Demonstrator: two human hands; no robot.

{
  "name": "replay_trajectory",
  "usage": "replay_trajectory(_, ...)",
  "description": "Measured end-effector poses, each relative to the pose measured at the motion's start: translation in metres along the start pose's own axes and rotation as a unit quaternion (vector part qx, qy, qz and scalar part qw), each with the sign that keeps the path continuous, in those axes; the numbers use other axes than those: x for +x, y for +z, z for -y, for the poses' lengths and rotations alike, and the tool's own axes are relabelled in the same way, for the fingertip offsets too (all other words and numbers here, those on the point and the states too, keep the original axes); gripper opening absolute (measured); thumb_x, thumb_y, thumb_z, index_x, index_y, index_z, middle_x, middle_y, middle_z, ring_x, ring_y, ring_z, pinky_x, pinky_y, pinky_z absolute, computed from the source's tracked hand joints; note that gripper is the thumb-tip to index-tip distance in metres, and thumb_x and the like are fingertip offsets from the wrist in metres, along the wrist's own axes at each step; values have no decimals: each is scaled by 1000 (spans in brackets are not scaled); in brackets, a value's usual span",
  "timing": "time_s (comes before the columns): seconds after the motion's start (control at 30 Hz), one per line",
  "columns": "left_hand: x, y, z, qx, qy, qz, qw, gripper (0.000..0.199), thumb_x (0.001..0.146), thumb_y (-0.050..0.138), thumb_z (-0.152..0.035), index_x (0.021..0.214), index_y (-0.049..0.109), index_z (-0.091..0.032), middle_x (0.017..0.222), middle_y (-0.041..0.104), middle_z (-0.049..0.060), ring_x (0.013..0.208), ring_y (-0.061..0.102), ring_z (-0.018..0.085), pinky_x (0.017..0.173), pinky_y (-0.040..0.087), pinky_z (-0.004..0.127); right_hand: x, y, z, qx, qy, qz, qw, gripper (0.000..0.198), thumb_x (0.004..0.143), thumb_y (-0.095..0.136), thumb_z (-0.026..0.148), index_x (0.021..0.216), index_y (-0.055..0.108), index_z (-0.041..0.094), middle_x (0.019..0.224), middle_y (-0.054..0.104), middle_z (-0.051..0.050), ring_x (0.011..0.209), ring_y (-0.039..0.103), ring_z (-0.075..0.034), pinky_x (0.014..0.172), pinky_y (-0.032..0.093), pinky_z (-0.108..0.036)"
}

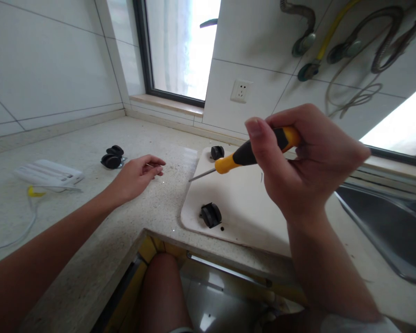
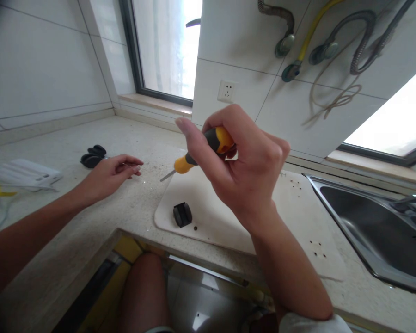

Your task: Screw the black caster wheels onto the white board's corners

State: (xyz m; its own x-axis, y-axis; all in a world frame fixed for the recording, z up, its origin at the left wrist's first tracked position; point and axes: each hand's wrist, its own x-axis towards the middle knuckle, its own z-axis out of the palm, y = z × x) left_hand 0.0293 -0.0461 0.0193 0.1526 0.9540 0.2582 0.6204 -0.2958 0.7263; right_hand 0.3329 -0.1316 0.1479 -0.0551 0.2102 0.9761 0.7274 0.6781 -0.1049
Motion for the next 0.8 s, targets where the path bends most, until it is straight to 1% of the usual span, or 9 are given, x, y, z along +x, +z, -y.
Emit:
replay_trajectory(0.1,-7,5,-30,-136,21,41,990,38,98,72,-46,123,75,-17,105,83,11,98,79,25,87,64,41,1,0,2,21,24,-23,999,31,103,75,49,80,68,30,65,60,1,59,49,-16,58,40,-38)
replay_trajectory(0.17,-12,8,-43,-186,21,62,980,36,95,78,-43,120,76,-18,104,83,9,95,78,24,82,64,38,0,-1,0,52,49,-21,997,33,101,76,56,82,70,31,68,63,-1,64,57,-20,59,44,-39)
replay_trajectory(0.23,-16,9,-49,-217,16,80,973,33,92,81,-41,117,77,-19,101,82,8,92,77,22,79,63,35,-2,-1,-6,95,64,-10,993,33,96,80,62,87,73,31,72,66,-2,71,64,-24,62,47,-41)
replay_trajectory(0.33,-18,9,-52,-244,15,101,964,31,91,83,-38,116,78,-20,98,80,6,89,76,20,77,61,32,-6,0,-18,127,68,2,990,34,94,82,64,92,75,31,76,68,-3,79,68,-26,65,49,-41)
replay_trajectory(0.43,-18,8,-52,-261,20,109,959,29,90,85,-35,114,78,-20,96,79,5,87,74,19,76,60,31,-7,3,-24,130,62,5,990,34,95,81,65,92,74,32,77,68,-3,80,68,-26,65,49,-42)
replay_trajectory(0.57,-18,8,-53,-265,23,117,957,31,88,86,-34,114,77,-20,98,78,4,86,73,18,76,60,31,-2,3,-16,123,59,-1,991,35,96,80,64,87,72,31,75,66,-2,77,66,-25,65,49,-42)
replay_trajectory(0.7,-18,8,-52,-270,23,124,954,31,90,86,-33,115,76,-20,99,78,4,87,73,17,77,60,30,2,2,-6,96,44,-43,993,36,99,79,57,78,70,29,69,59,-1,71,62,-22,63,46,-40)
replay_trajectory(0.73,-18,8,-52,-271,23,125,954,30,90,86,-33,115,76,-19,99,78,4,87,73,17,77,60,30,1,2,-6,97,44,-46,993,36,101,78,56,79,70,28,70,59,-2,72,63,-22,64,46,-40)
replay_trajectory(0.8,-18,8,-51,-272,23,128,953,31,90,86,-33,116,76,-19,100,79,5,88,74,17,78,60,30,0,1,-9,110,56,-31,992,34,102,75,57,84,72,29,75,64,-3,76,66,-23,65,48,-40)
